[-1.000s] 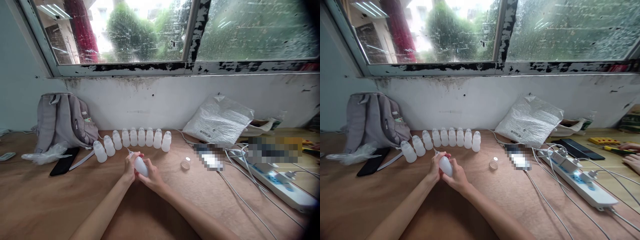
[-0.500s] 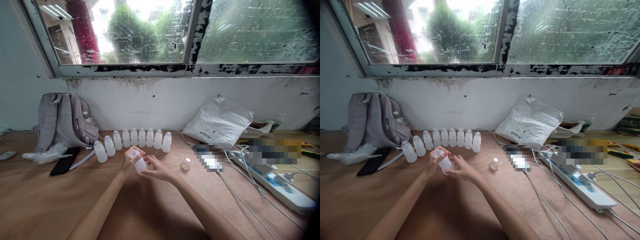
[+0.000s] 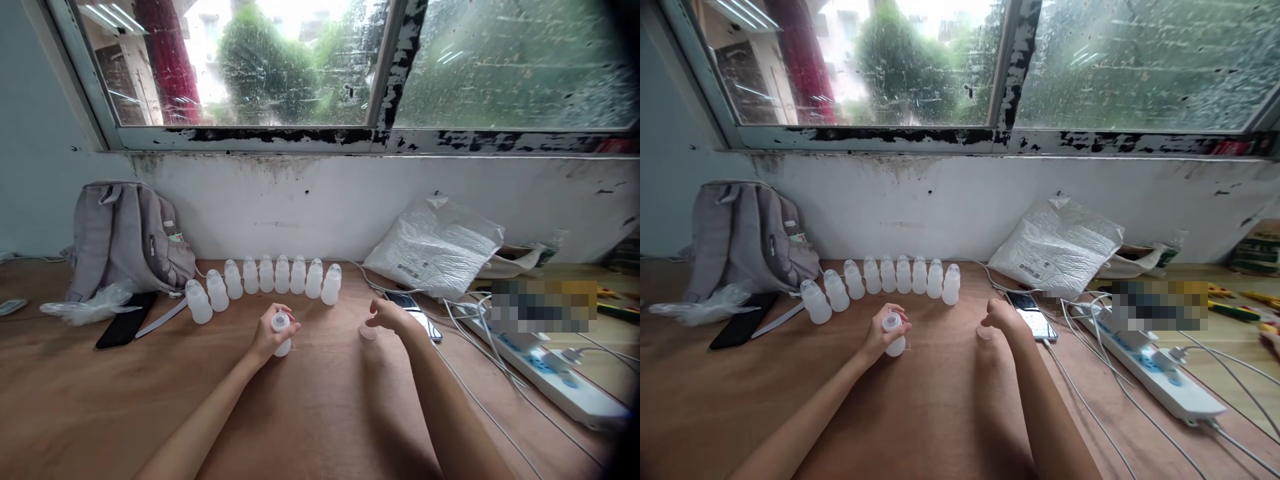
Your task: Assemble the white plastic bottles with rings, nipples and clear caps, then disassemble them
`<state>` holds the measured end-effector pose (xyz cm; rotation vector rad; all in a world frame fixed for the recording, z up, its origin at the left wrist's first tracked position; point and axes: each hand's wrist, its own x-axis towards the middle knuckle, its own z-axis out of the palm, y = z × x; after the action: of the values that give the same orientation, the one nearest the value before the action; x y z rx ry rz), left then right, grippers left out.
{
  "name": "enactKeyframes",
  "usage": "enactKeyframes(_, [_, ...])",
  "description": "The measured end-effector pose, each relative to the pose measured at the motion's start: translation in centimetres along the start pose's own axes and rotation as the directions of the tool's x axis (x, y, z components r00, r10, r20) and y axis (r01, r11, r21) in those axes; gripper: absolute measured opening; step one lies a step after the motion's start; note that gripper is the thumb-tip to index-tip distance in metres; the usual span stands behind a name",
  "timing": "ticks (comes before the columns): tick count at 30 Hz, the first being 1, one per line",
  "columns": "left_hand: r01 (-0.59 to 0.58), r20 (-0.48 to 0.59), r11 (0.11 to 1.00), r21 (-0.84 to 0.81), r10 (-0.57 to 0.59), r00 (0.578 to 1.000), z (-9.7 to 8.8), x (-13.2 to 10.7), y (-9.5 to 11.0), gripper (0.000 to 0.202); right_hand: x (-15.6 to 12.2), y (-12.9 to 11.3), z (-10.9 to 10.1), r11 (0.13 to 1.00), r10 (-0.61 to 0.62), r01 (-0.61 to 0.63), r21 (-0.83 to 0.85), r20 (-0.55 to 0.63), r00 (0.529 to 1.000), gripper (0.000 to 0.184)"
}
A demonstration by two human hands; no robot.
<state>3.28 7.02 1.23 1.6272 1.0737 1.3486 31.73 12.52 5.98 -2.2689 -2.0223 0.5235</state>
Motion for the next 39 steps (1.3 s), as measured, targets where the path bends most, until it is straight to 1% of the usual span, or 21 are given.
enactKeyframes(2, [-0.004,0.006,1.0,-0.019,0.004,1.0,0.1,-0.1,-0.7,0.043,0.0,-0.3,0.2,1.0,-0.011,0.01,0.023,0.028,1.0,0.019])
enactKeyframes(3, [0.002,0.019,1.0,-0.008,-0.001,1.0,0.1,-0.2,-1.1,0.044,-0.1,-0.6,0.3,0.999,-0.021,0.02,0.039,0.036,0.999,0.019])
enactKeyframes(5, [0.014,0.069,0.999,0.041,-0.017,0.998,0.0,-0.4,-2.0,0.042,-0.2,-1.1,0.2,0.996,-0.054,0.052,0.071,0.039,0.998,0.021])
enactKeyframes(6, [0.012,0.094,0.997,0.075,-0.02,0.995,0.0,-0.5,-2.4,0.041,-0.3,-1.4,0.1,0.991,-0.091,0.088,0.099,0.028,0.995,0.023])
enactKeyframes(8, [0.006,0.11,0.99,0.14,-0.021,0.994,0.0,-0.6,-3.1,0.043,-0.9,-2.1,-0.4,0.948,-0.227,0.231,0.22,-0.041,0.973,0.025])
enactKeyframes(9, [0.012,0.102,0.987,0.163,-0.029,0.994,0.0,-0.6,-3.3,0.045,-1.3,-2.6,-0.6,0.895,-0.307,0.322,0.308,-0.097,0.947,0.026])
enactKeyframes(10, [0.03,0.091,0.985,0.171,-0.046,0.995,0.0,-0.6,-3.5,0.047,-1.7,-3.2,-0.9,0.817,-0.376,0.409,0.407,-0.163,0.912,0.028])
enactKeyframes(11, [0.058,0.08,0.986,0.156,-0.071,0.994,0.0,-0.6,-3.7,0.047,-2.2,-3.8,-1.1,0.721,-0.421,0.477,0.503,-0.229,0.878,0.031])
enactKeyframes(12, [0.093,0.075,0.989,0.118,-0.102,0.992,0.0,-0.7,-3.7,0.049,-2.8,-4.4,-1.3,0.624,-0.444,0.516,0.587,-0.277,0.852,0.034])
enactKeyframes(14, [0.165,0.101,0.986,-0.004,-0.164,0.981,0.1,-0.7,-3.6,0.052,-3.7,-5.7,-1.5,0.461,-0.46,0.542,0.703,-0.333,0.823,0.039])
enactKeyframes(15, [0.197,0.126,0.978,-0.071,-0.187,0.974,0.1,-0.8,-3.4,0.053,-4.1,-6.3,-1.5,0.399,-0.464,0.544,0.739,-0.349,0.814,0.039])
enactKeyframes(16, [0.22,0.15,0.967,-0.129,-0.2,0.968,0.1,-0.8,-3.1,0.053,-4.3,-6.7,-1.4,0.353,-0.466,0.544,0.761,-0.361,0.808,0.038])
enactKeyframes(17, [0.234,0.172,0.957,-0.172,-0.204,0.964,0.0,-0.9,-2.9,0.051,-4.4,-7.0,-1.3,0.326,-0.464,0.543,0.774,-0.369,0.805,0.037])
enactKeyframes(19, [0.235,0.19,0.948,-0.213,-0.196,0.962,-0.1,-0.9,-2.4,0.045,-4.3,-7.3,-0.9,0.319,-0.452,0.533,0.784,-0.369,0.812,0.034])
enactKeyframes(21, [0.222,0.179,0.951,-0.215,-0.185,0.966,-0.2,-0.9,-2.2,0.041,-3.9,-7.2,-0.3,0.35,-0.448,0.508,0.787,-0.335,0.829,0.033])
enactKeyframes(24, [0.194,0.13,0.964,-0.18,-0.172,0.977,-0.4,-0.8,-2.2,0.045,-3.4,-7.1,0.4,0.395,-0.459,0.454,0.799,-0.257,0.85,0.034])
enactKeyframes(26, [0.174,0.085,0.973,-0.149,-0.163,0.983,-0.5,-0.7,-2.4,0.048,-3.3,-7.2,0.7,0.408,-0.467,0.421,0.81,-0.211,0.858,0.034])
enactKeyframes(28, [0.171,0.044,0.976,-0.131,-0.167,0.985,-0.6,-0.6,-2.6,0.045,-3.5,-7.4,0.9,0.412,-0.478,0.388,0.824,-0.167,0.862,0.034])
enactKeyframes(31, [0.193,0.015,0.97,-0.15,-0.193,0.981,-0.6,-0.6,-2.7,0.041,-3.8,-7.8,0.9,0.416,-0.488,0.347,0.841,-0.116,0.865,0.034])
enactKeyframes(35, [0.193,0.016,0.968,-0.16,-0.193,0.981,-0.7,-0.6,-2.6,0.04,-4.1,-8.2,1.0,0.42,-0.466,0.315,0.851,-0.095,0.88,0.035])
enactKeyframes(39, [0.202,0.031,0.964,-0.174,-0.2,0.979,-0.7,-0.6,-2.4,0.04,-4.1,-8.3,1.1,0.411,-0.476,0.319,0.854,-0.097,0.874,0.036])
